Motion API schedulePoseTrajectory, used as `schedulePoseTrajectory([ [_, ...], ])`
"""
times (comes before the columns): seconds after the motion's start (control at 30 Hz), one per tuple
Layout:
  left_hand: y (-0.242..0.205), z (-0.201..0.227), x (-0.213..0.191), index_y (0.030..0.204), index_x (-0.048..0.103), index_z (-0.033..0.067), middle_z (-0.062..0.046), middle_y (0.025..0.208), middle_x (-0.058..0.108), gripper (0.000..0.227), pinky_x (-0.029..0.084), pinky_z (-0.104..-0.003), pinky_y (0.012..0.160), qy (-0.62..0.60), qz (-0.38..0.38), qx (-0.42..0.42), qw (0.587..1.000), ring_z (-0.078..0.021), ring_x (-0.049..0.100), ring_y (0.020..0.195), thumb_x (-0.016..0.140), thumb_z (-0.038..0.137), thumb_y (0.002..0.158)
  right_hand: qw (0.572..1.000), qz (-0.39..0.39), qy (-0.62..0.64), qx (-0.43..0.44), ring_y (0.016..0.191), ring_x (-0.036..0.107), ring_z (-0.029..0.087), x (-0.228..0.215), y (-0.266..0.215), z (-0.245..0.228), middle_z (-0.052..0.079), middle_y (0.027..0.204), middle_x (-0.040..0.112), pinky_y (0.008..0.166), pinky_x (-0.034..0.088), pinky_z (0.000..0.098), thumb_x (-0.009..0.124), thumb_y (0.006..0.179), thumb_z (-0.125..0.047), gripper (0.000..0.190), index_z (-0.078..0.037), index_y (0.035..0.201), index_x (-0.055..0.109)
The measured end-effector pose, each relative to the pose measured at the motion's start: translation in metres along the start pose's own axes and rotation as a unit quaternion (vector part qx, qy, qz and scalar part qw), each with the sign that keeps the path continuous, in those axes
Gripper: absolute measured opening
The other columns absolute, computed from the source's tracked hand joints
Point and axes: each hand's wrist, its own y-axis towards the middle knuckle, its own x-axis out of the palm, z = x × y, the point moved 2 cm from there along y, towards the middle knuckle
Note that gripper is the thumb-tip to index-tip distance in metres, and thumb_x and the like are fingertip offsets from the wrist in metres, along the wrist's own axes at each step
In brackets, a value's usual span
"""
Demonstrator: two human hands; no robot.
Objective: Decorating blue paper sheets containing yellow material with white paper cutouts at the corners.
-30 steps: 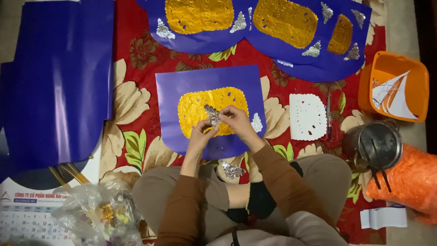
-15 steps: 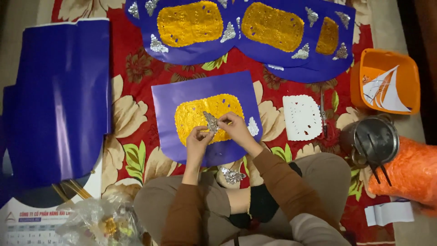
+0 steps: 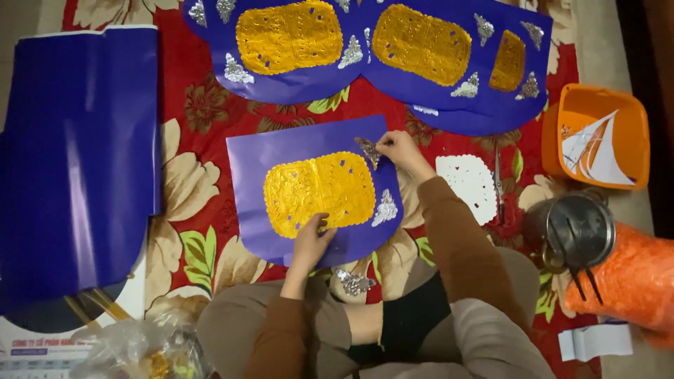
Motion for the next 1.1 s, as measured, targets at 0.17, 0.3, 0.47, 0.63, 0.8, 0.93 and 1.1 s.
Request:
schedulePoseTrajectory([
  [0.17, 0.007, -0.003, 0.002, 0.127, 0.062, 0.0093, -0.025, 0.11, 0.07, 0.042, 0.051, -0.054, 0.094, 0.008, 0.004, 0.005, 1.0, -0.0447, 0.066, 0.109, 0.071, 0.022, 0.088, 0.998, 0.003, -0.063, 0.031, 0.086, 0.068, 0.029, 0.015, 0.049, 0.042, 0.009, 0.087, 0.069, 0.076, 0.054, 0.0387, 0.078, 0.08, -0.017, 0.009, -0.012, 0.087, 0.076],
  [0.3, 0.009, -0.005, 0.002, 0.127, 0.063, 0.0105, -0.024, 0.109, 0.071, 0.041, 0.051, -0.054, 0.093, 0.018, 0.002, -0.004, 1.0, -0.0438, 0.066, 0.109, 0.07, 0.024, 0.089, 0.995, 0.009, -0.102, 0.02, 0.09, 0.066, 0.035, 0.021, 0.061, 0.055, 0.012, 0.087, 0.064, 0.08, 0.053, 0.0434, 0.078, 0.078, -0.022, 0.012, -0.015, 0.088, 0.075],
  [0.47, 0.003, 0.009, -0.005, 0.127, 0.062, 0.0079, -0.026, 0.111, 0.069, 0.04, 0.05, -0.055, 0.094, 0.012, -0.014, -0.015, 1.0, -0.0451, 0.065, 0.11, 0.068, 0.023, 0.091, 0.993, 0.017, -0.116, 0.012, 0.089, 0.065, 0.034, 0.024, 0.056, 0.044, 0.011, 0.088, 0.06, 0.08, 0.052, 0.0433, 0.077, 0.079, -0.02, 0.013, -0.012, 0.088, 0.073],
  [0.63, 0.003, 0.014, -0.007, 0.128, 0.061, 0.0063, -0.028, 0.113, 0.068, 0.04, 0.049, -0.057, 0.095, 0.011, -0.027, -0.019, 0.999, -0.0476, 0.063, 0.111, 0.066, 0.023, 0.092, 0.99, 0.024, -0.138, 0.013, 0.095, 0.062, 0.036, 0.024, 0.047, 0.029, 0.014, 0.091, 0.059, 0.083, 0.051, 0.045, 0.076, 0.08, -0.021, 0.016, -0.009, 0.089, 0.07],
  [0.8, 0.003, 0.013, -0.006, 0.128, 0.061, 0.005, -0.028, 0.113, 0.068, 0.039, 0.049, -0.058, 0.094, 0.01, -0.025, -0.017, 1.0, -0.0474, 0.063, 0.11, 0.065, 0.023, 0.093, 0.993, 0.024, -0.113, 0.032, 0.1, 0.059, 0.038, 0.015, 0.036, 0.009, 0.013, 0.092, 0.056, 0.09, 0.048, 0.0476, 0.077, 0.079, -0.019, 0.032, -0.007, 0.104, 0.06],
  [0.93, 0.005, 0.012, -0.005, 0.129, 0.061, 0.0048, -0.026, 0.114, 0.068, 0.039, 0.049, -0.056, 0.094, 0.018, -0.03, -0.014, 0.999, -0.0462, 0.063, 0.111, 0.064, 0.024, 0.094, 0.989, 0.081, -0.122, -0.031, 0.099, 0.057, 0.035, 0.024, 0.044, 0.016, 0.009, 0.093, 0.055, 0.089, 0.046, 0.0471, 0.081, 0.077, -0.023, 0.042, -0.012, 0.111, 0.061],
  [1.1, 0.007, 0.013, -0.006, 0.131, 0.059, 0.0037, -0.028, 0.116, 0.066, 0.041, 0.048, -0.059, 0.095, 0.007, -0.042, -0.02, 0.999, -0.0481, 0.062, 0.112, 0.063, 0.023, 0.095, 0.915, 0.078, -0.252, -0.304, 0.138, 0.042, 0.033, 0.03, 0.021, -0.051, 0.017, 0.147, 0.051, 0.112, 0.033, 0.0473, 0.05, 0.104, -0.011, 0.037, -0.003, 0.14, 0.053],
])
